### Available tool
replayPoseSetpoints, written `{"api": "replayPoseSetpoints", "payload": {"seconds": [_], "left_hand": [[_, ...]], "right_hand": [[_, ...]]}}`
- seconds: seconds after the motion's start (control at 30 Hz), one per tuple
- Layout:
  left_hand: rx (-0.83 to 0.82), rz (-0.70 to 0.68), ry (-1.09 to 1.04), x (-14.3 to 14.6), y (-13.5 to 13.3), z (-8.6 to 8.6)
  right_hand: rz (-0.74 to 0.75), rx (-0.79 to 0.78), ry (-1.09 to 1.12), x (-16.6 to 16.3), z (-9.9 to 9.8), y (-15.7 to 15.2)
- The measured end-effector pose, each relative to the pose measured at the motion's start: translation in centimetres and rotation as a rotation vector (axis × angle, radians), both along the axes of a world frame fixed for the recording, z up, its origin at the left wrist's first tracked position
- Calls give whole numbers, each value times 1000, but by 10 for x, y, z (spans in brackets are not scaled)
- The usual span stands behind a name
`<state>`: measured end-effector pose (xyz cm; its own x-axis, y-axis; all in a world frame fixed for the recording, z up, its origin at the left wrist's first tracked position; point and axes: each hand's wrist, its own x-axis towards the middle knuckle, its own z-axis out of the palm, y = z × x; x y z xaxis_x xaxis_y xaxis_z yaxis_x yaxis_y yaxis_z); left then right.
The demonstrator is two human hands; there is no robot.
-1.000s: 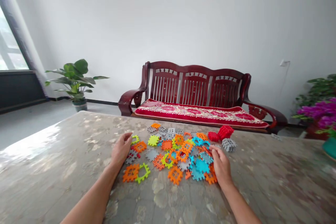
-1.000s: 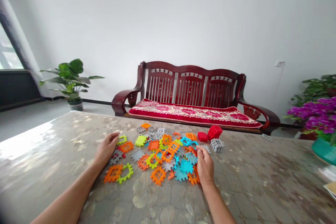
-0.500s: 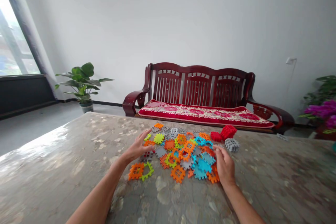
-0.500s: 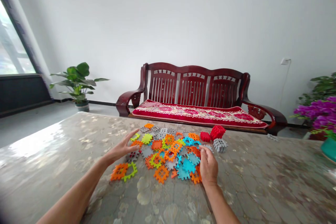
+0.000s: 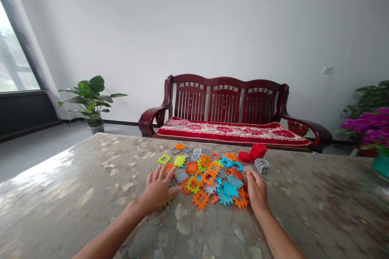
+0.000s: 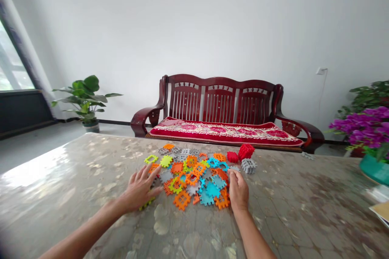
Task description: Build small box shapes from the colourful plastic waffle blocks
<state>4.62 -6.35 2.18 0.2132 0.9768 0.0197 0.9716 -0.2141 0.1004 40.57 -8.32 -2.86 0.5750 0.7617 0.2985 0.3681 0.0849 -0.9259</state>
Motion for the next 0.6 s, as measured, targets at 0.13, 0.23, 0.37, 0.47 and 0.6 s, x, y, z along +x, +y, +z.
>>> {"api": "replayPoseSetpoints", "payload": {"seconds": [0.13, 0.23, 0.37, 0.47, 0.6], "left_hand": [[75, -30, 12, 3, -8, -10], [120, -46, -1, 7, -4, -13], [171, -43, -23, 10, 9, -14], [230, -31, -60, 12, 16, -16], [296, -80, -167, 22, 16, -16]], "right_hand": [[27, 3, 17, -3, 4, 1], [27, -1, 32, -5, 7, 0], [30, 11, 31, -4, 6, -1], [35, 24, 32, -3, 3, 1], [49, 14, 69, -2, -1, 4]]}}
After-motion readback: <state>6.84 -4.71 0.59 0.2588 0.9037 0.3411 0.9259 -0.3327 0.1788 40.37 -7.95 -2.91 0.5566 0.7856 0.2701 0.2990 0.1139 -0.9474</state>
